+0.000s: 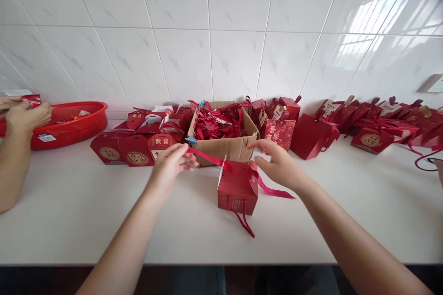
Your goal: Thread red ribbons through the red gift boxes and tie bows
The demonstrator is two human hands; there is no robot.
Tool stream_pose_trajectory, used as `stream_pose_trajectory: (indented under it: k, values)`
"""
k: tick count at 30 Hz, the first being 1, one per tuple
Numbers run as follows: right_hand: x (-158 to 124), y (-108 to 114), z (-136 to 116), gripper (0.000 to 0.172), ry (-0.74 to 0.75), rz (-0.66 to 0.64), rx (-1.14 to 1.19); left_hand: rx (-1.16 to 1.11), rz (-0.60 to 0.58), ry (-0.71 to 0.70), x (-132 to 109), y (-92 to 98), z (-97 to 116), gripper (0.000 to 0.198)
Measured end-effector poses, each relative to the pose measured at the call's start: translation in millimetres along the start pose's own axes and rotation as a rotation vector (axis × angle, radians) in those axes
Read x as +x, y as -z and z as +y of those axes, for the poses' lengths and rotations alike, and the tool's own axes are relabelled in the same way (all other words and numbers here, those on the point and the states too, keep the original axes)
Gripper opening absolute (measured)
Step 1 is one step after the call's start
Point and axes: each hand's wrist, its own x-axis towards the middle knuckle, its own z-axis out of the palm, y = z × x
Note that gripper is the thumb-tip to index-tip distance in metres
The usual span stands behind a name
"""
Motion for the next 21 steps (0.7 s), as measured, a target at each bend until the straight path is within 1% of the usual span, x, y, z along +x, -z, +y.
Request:
stream_pose_trajectory:
  k: [2,5,7,10,12,15,17,18,21]
  values:
    - [-13.8,10.5,21.7,0.035,-0.083,-0.067,0.035,-0.033,0.062,-0.001,2.3,18.7,5.7,0.02]
    - [-30.9,14.6,47.4,0.034,-0.152,-0.223,0.104,-0.068,0.119,0.021,5.0,41.8,10.7,0.017]
    - [-37.6,10.2,56.0,0.031,-0.158,-0.294,0.144,-0.116,0.15,0.045,5.7,50.0,11.9,0.016]
    - [-41.5,0.2,57.1,0.026,-0.155,-0.356,0.211,-0.202,0.167,0.075,4.7,52.3,11.2,0.018]
    - [-42.3,-4.2,53.8,0.022,-0.129,-0.36,0.202,-0.284,0.132,0.103,3.5,50.9,9.4,0.015]
    - [-43.0,-3.7,50.1,0.02,-0.085,-0.269,0.125,-0.444,0.084,0.17,2.8,50.3,6.0,0.01]
    - [-43.3,1.8,51.0,0.019,-0.092,-0.216,0.117,-0.517,0.099,0.215,3.7,51.5,4.2,0.011]
    - [-43.4,5.8,52.7,0.02,-0.109,-0.211,0.128,-0.547,0.113,0.241,4.4,52.1,3.6,0.012]
    - [-43.1,18.9,60.6,0.027,-0.188,-0.276,0.186,-0.627,0.214,0.336,7.7,52.5,1.3,0.015]
